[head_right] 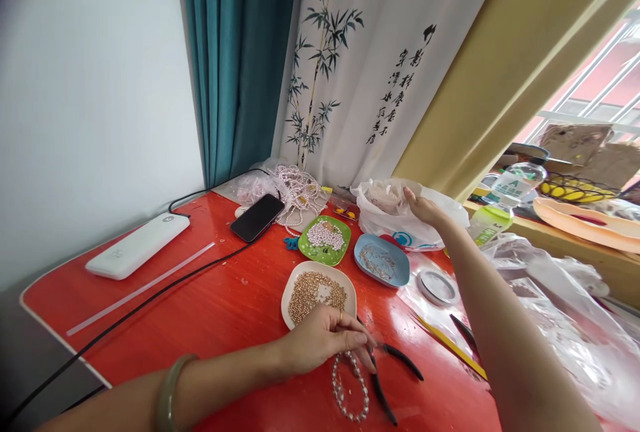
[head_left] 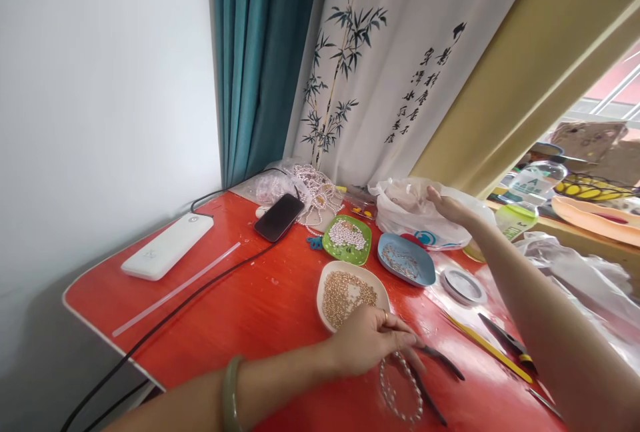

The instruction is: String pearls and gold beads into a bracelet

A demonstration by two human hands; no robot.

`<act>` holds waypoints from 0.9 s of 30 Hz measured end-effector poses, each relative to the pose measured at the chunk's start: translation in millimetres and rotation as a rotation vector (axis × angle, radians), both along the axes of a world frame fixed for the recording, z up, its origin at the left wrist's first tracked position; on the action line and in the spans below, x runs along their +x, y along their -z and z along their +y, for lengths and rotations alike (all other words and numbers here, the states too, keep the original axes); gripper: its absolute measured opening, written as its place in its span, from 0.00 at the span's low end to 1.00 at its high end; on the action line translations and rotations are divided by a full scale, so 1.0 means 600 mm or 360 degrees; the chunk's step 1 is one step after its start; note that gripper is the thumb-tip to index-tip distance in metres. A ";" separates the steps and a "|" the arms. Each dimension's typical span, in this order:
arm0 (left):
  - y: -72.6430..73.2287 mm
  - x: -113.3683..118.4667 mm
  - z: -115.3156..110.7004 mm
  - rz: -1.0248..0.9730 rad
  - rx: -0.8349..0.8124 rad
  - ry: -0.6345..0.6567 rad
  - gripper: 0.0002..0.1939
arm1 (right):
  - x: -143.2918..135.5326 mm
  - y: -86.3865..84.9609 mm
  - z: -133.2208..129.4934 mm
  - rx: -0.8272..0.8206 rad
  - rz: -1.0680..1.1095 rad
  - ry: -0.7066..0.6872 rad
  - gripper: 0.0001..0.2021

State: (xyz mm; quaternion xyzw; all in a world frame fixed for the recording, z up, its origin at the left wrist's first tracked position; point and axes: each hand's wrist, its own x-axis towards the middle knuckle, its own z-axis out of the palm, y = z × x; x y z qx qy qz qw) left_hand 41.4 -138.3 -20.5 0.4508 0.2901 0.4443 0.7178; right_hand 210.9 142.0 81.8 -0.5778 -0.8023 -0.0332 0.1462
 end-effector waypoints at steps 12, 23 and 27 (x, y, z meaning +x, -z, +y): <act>-0.020 -0.016 -0.009 0.0050 0.0023 0.0111 0.20 | 0.035 0.022 -0.347 0.0006 0.0137 -0.0994 0.17; -0.036 -0.021 -0.042 0.0746 0.0424 0.0326 0.20 | 0.021 0.064 -0.537 0.0093 0.0339 -0.1380 0.06; -0.030 -0.036 -0.100 0.1289 0.0947 -0.0236 0.23 | 0.028 0.099 -0.570 0.0509 0.0371 -0.1117 0.08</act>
